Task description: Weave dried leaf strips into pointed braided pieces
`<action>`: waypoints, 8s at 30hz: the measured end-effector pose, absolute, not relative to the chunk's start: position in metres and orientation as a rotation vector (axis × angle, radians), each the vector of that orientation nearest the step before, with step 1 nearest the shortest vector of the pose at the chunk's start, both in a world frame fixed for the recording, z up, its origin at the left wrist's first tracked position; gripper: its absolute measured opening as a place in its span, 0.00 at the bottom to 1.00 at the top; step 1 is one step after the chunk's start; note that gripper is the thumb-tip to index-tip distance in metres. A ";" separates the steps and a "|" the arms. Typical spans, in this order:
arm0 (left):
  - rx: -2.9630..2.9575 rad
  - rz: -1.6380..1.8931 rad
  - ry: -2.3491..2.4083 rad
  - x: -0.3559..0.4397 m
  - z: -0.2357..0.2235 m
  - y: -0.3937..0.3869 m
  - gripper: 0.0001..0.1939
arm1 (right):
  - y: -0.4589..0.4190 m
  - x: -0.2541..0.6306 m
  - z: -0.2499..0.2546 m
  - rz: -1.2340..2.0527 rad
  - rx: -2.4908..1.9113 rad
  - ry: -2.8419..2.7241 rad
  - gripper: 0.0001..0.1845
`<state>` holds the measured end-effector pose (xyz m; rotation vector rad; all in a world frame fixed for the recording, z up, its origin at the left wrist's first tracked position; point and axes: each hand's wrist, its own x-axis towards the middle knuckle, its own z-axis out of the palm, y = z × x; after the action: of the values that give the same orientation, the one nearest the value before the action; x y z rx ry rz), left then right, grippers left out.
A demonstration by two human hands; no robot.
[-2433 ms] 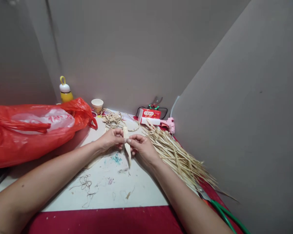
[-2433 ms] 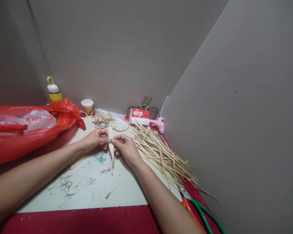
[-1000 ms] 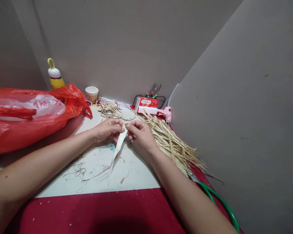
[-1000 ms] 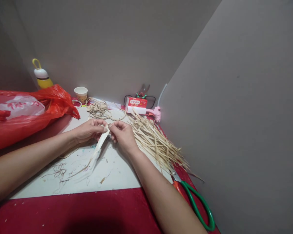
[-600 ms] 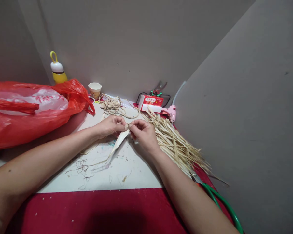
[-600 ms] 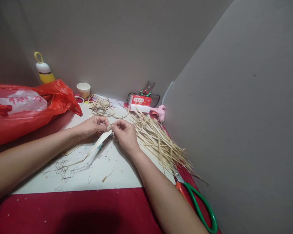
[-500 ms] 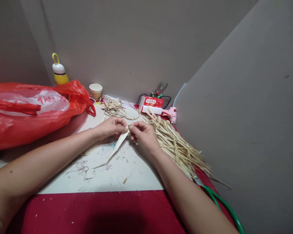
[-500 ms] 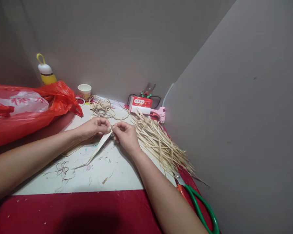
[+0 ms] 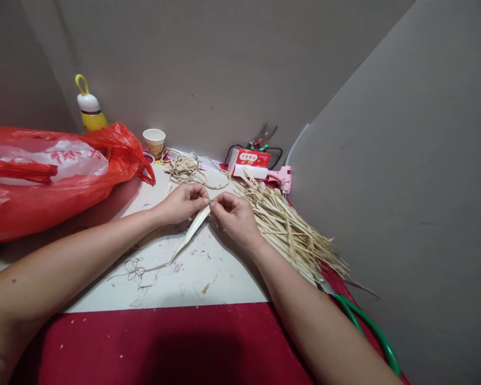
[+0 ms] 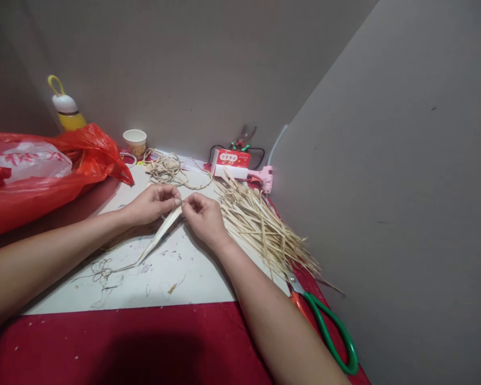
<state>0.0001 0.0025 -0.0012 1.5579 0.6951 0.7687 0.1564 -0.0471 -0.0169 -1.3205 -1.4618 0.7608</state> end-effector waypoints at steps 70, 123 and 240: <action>1.587 0.653 0.759 -0.003 0.000 0.009 0.07 | -0.046 0.159 -0.014 1.156 -1.336 -1.234 0.13; 1.110 0.711 0.709 -0.005 -0.003 0.026 0.11 | -0.095 0.314 0.091 -0.060 -2.021 -1.339 0.03; 1.161 0.695 0.665 -0.001 -0.003 0.014 0.06 | -0.045 0.173 0.003 1.236 -1.325 -1.461 0.17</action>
<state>-0.0007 0.0143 -0.0026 1.1610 0.6647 0.6948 0.1731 -0.0450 0.0026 -1.3245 -1.4607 1.2356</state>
